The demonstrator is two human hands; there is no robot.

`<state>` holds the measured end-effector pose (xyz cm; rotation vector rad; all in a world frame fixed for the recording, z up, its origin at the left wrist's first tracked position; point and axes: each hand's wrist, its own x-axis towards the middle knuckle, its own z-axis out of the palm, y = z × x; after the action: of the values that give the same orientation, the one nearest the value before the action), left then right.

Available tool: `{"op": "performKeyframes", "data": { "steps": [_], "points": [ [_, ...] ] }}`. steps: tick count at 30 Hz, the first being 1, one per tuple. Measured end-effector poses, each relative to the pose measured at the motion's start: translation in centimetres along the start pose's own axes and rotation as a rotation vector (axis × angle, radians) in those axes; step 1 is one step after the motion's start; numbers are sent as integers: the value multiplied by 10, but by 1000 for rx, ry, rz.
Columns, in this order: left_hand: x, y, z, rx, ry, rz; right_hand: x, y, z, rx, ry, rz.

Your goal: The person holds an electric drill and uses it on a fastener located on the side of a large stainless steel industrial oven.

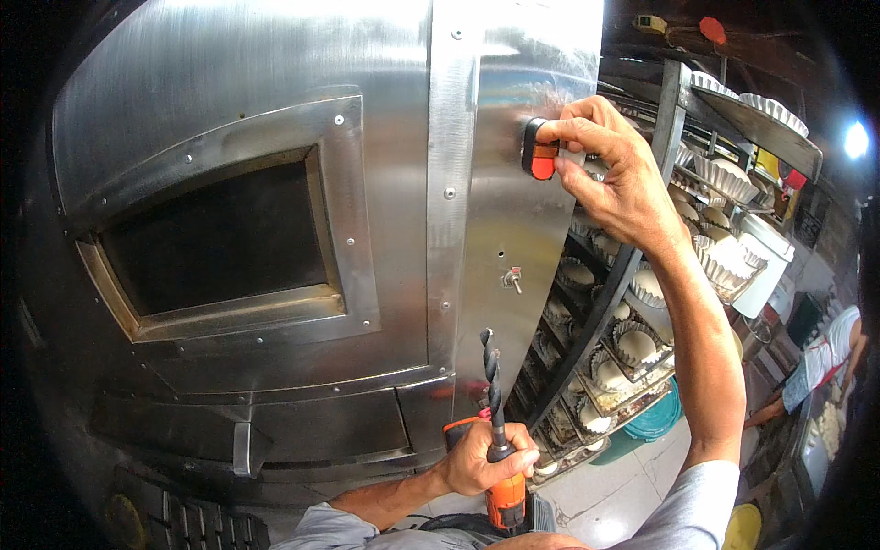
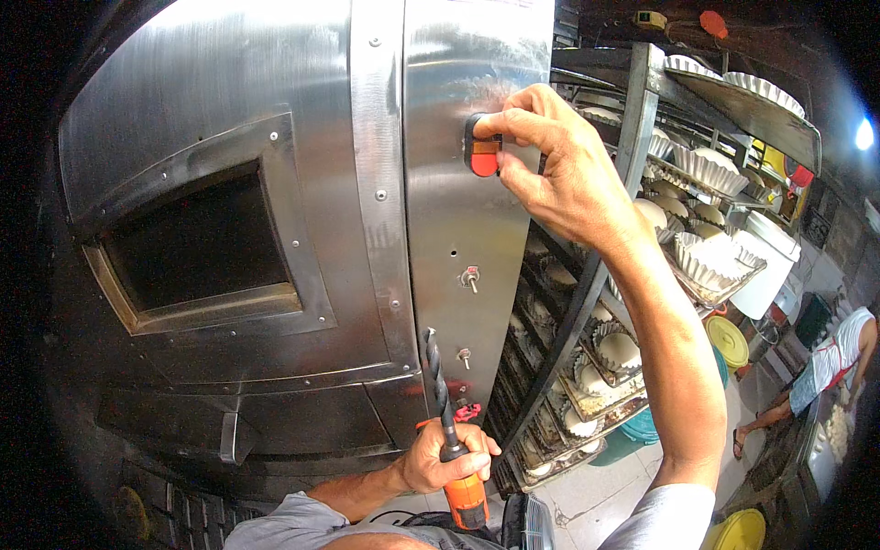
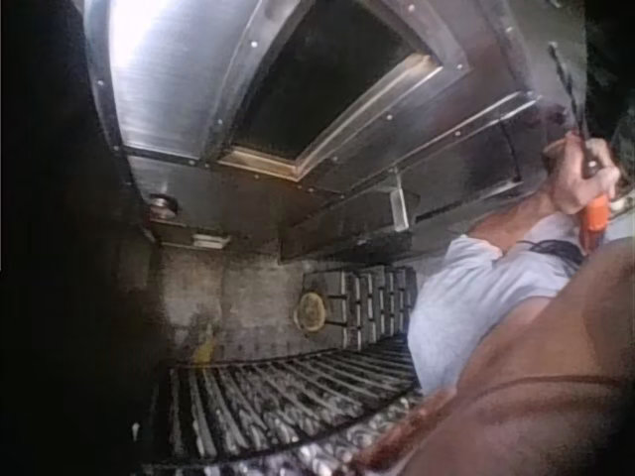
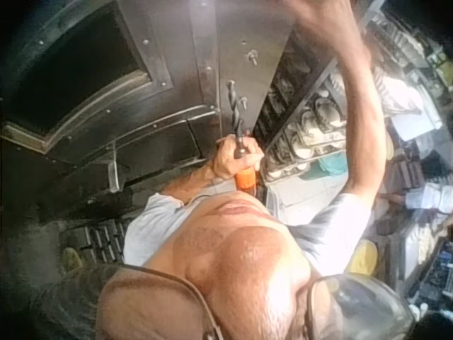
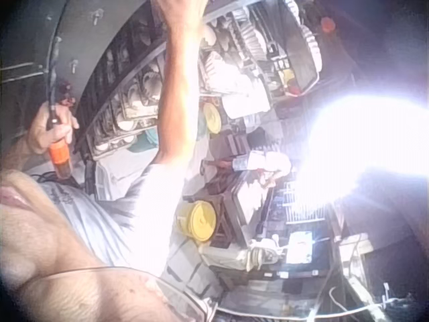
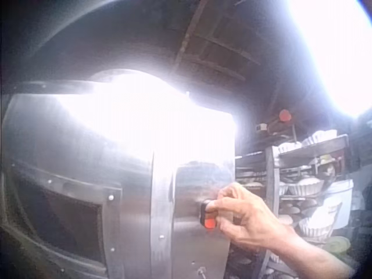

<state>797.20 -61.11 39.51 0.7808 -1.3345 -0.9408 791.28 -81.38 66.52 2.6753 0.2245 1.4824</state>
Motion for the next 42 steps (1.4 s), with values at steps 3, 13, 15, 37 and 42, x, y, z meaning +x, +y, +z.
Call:
{"op": "performKeyframes", "data": {
  "steps": [3, 13, 15, 37, 42],
  "points": [
    [3, -2, 1, 10, 0, -28, 0, -6, 0, 7, -24, -5],
    [18, 11, 10, 1, -43, -27, -28, -1, -10, 314, 105, 181],
    [23, 14, 9, 79, -86, 35, -33, -7, -11, 298, 86, 217],
    [16, 0, 1, 116, -114, 28, -7, -12, -14, 633, 163, 391],
    [5, -15, -5, 40, -165, 171, -24, -27, -8, 672, 190, 434]
  ]
}}
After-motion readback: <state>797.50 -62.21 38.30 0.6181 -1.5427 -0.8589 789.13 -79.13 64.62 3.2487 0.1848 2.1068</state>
